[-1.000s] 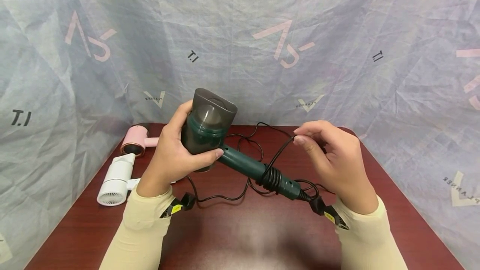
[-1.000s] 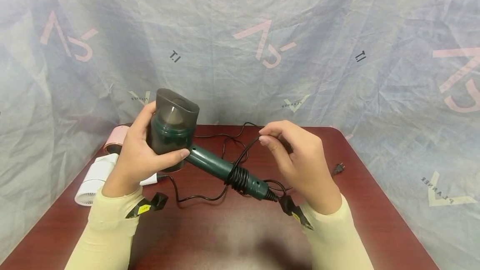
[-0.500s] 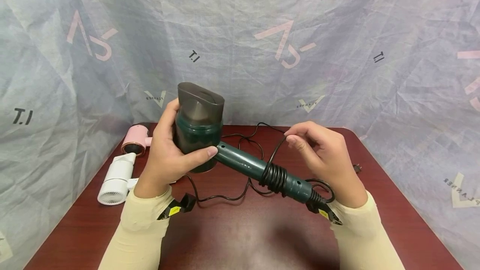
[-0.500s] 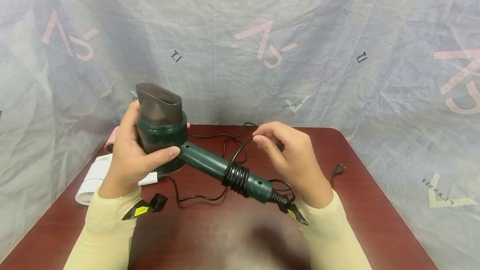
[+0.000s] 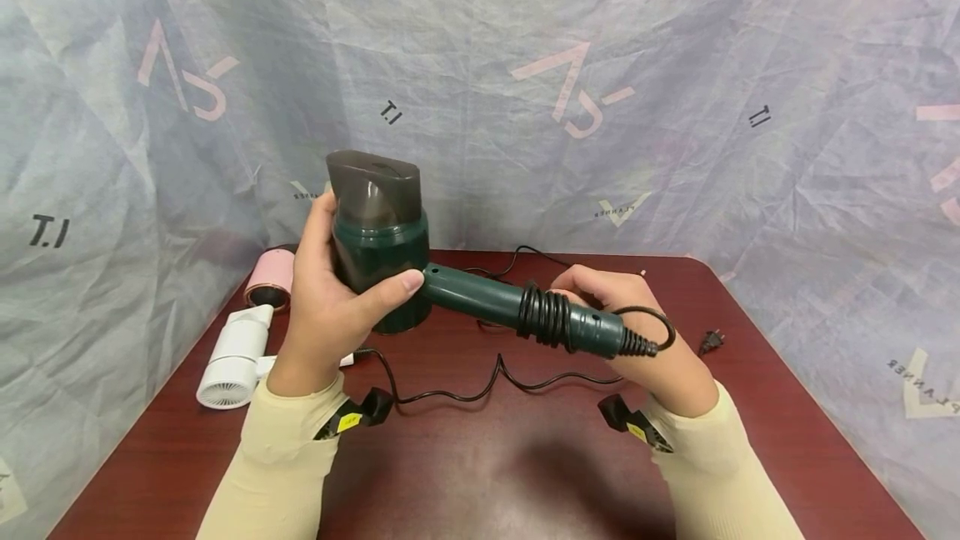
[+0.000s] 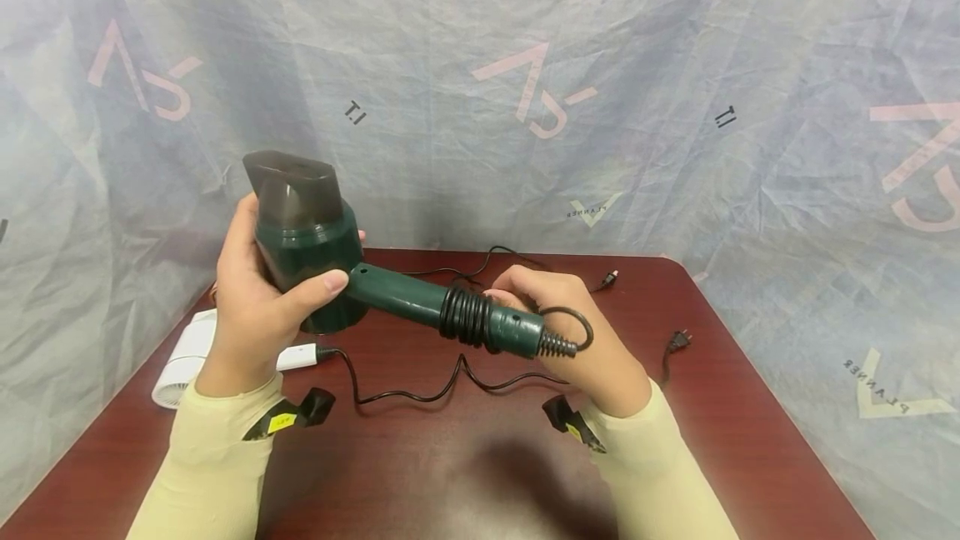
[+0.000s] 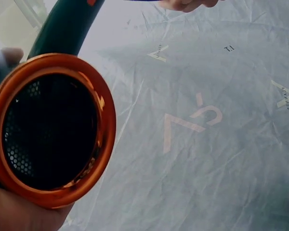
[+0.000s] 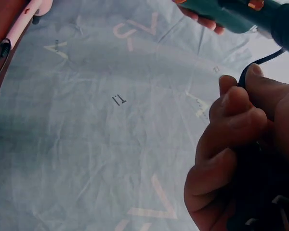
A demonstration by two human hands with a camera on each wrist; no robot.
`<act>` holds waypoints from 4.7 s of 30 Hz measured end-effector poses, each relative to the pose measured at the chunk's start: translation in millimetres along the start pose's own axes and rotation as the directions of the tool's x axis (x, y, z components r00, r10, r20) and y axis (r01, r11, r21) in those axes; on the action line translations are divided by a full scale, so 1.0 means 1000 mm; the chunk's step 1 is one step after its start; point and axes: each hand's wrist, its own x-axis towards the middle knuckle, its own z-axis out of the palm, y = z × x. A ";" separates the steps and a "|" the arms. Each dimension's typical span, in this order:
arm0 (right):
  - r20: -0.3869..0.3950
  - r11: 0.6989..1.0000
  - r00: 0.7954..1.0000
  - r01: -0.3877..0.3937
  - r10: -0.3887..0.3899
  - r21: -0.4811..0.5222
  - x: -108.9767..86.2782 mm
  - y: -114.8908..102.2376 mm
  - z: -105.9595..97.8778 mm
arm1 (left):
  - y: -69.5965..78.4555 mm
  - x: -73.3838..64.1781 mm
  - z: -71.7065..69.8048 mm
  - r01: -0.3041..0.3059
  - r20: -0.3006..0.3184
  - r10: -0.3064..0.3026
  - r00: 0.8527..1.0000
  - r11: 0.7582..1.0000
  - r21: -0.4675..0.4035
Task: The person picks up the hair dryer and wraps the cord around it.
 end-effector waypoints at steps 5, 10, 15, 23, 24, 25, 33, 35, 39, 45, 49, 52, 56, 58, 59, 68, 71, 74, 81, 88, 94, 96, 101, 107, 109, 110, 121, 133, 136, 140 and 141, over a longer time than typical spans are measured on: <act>0.050 1.000 0.999 -0.002 0.003 -0.019 -0.002 -0.005 0.004 | -0.003 0.000 0.000 0.047 -0.062 -0.047 0.997 0.999 0.003; 0.102 0.998 0.994 0.042 -0.036 -0.054 -0.005 -0.007 0.007 | -0.002 0.000 0.002 0.063 -0.101 -0.062 0.993 0.998 0.014; 0.133 0.994 0.989 0.081 -0.071 -0.069 -0.003 -0.012 0.012 | -0.003 0.000 0.002 0.075 -0.125 -0.071 0.990 0.997 0.026; 0.180 0.972 0.982 0.096 -0.057 -0.215 -0.006 -0.024 0.018 | -0.005 -0.001 0.002 0.073 -0.175 -0.062 0.983 0.996 0.059; 0.178 0.969 0.982 0.098 -0.057 -0.228 -0.007 -0.025 0.018 | -0.005 -0.001 0.002 0.073 -0.181 -0.060 0.982 0.995 0.065; 0.177 0.966 0.983 0.099 -0.057 -0.239 -0.007 -0.027 0.019 | -0.005 -0.001 0.003 0.072 -0.186 -0.057 0.981 0.995 0.073; 0.186 0.971 0.981 0.099 -0.058 -0.219 -0.011 -0.035 0.024 | 0.011 0.000 0.014 0.083 -0.216 -0.056 0.975 0.990 0.116; 0.184 0.975 0.980 0.110 -0.074 -0.192 -0.011 -0.036 0.025 | 0.015 0.000 0.018 0.080 -0.219 -0.050 0.974 0.988 0.129; 0.169 0.986 0.983 0.100 -0.077 -0.135 -0.011 -0.039 0.025 | 0.017 0.000 0.023 0.060 -0.220 -0.027 0.975 0.988 0.144; 0.180 0.998 0.984 -0.005 0.017 -0.067 -0.013 -0.046 0.023 | 0.016 -0.001 0.025 0.027 -0.206 0.019 0.978 0.976 0.218; 0.184 0.995 0.980 -0.055 0.070 -0.084 -0.016 -0.050 0.021 | 0.017 -0.002 0.026 0.021 -0.197 0.047 0.979 0.944 0.328; 0.164 0.990 0.983 -0.063 0.083 -0.123 -0.018 -0.052 0.020 | 0.018 -0.003 0.027 0.014 -0.183 0.063 0.981 0.921 0.390; 0.120 0.981 0.990 -0.053 0.076 -0.184 -0.018 -0.052 0.017 | 0.015 -0.003 0.027 -0.016 -0.141 0.089 0.986 0.892 0.451; 0.095 0.981 0.994 -0.044 0.062 -0.188 -0.018 -0.053 0.015 | 0.009 -0.003 0.025 -0.031 -0.118 0.100 0.988 0.878 0.477; 0.079 0.982 0.995 -0.036 0.052 -0.185 -0.018 -0.053 0.014 | 0.006 -0.003 0.024 -0.038 -0.105 0.103 0.989 0.868 0.495; -0.111 0.998 0.994 -0.020 0.013 -0.064 -0.015 -0.057 0.009 | -0.019 -0.005 0.011 -0.038 -0.017 0.055 0.998 0.856 0.516; -0.164 0.997 0.985 -0.060 0.052 -0.041 -0.014 -0.058 0.007 | -0.017 -0.006 0.010 -0.038 0.017 0.034 0.999 0.862 0.506; -0.187 0.997 0.980 -0.075 0.067 -0.035 -0.014 -0.058 0.008 | -0.016 -0.006 0.009 -0.043 0.034 0.030 0.999 0.853 0.520; -0.192 0.997 0.979 -0.072 0.067 -0.021 -0.012 -0.051 0.008 | -0.014 -0.002 0.010 -0.094 0.100 0.046 0.994 0.835 0.542; -0.181 0.991 0.975 -0.133 0.130 -0.006 -0.011 -0.043 0.004 | -0.010 -0.002 0.010 -0.068 0.149 -0.008 0.989 0.864 0.499; -0.189 0.985 0.966 -0.169 0.174 0.042 -0.007 -0.037 0.005 | -0.007 -0.003 0.007 -0.070 0.195 -0.023 0.981 0.888 0.455; -0.195 0.984 0.965 -0.169 0.175 0.048 -0.006 -0.035 0.006 | -0.006 -0.004 0.007 -0.072 0.205 -0.024 0.979 0.891 0.448; -0.243 0.996 0.969 -0.050 0.031 -0.073 -0.004 -0.026 0.011 | -0.004 -0.005 0.008 -0.064 0.210 -0.036 0.977 0.891 0.450; -0.253 0.975 0.957 0.094 -0.145 -0.202 -0.001 -0.020 0.017 | -0.001 -0.005 0.009 -0.056 0.207 -0.044 0.977 0.890 0.452; -0.239 0.969 0.957 0.111 -0.164 -0.221 -0.001 -0.021 0.018 | -0.001 -0.005 0.010 -0.056 0.205 -0.043 0.978 0.890 0.453; -0.234 0.967 0.957 0.118 -0.171 -0.227 -0.001 -0.022 0.019 | 0.000 -0.005 0.010 -0.055 0.204 -0.043 0.978 0.890 0.452; 0.054 0.918 0.996 0.091 -0.076 -0.386 -0.005 -0.032 0.033 | 0.007 -0.007 0.006 0.137 0.065 -0.194 0.979 0.855 0.500; 0.102 0.909 0.993 0.098 -0.062 -0.406 -0.003 -0.022 0.046 | 0.011 -0.008 0.008 0.248 0.072 -0.326 0.943 0.829 0.502; 0.082 0.912 0.994 0.093 -0.065 -0.401 -0.003 -0.020 0.045 | 0.009 -0.008 0.009 0.259 0.075 -0.341 0.937 0.824 0.504; 0.069 0.917 0.996 0.079 -0.057 -0.391 -0.004 -0.017 0.043 | 0.005 -0.007 0.010 0.268 0.079 -0.353 0.932 0.821 0.505; 0.068 0.919 0.996 0.075 -0.052 -0.386 -0.004 -0.017 0.042 | 0.004 -0.007 0.010 0.265 0.080 -0.350 0.933 0.822 0.503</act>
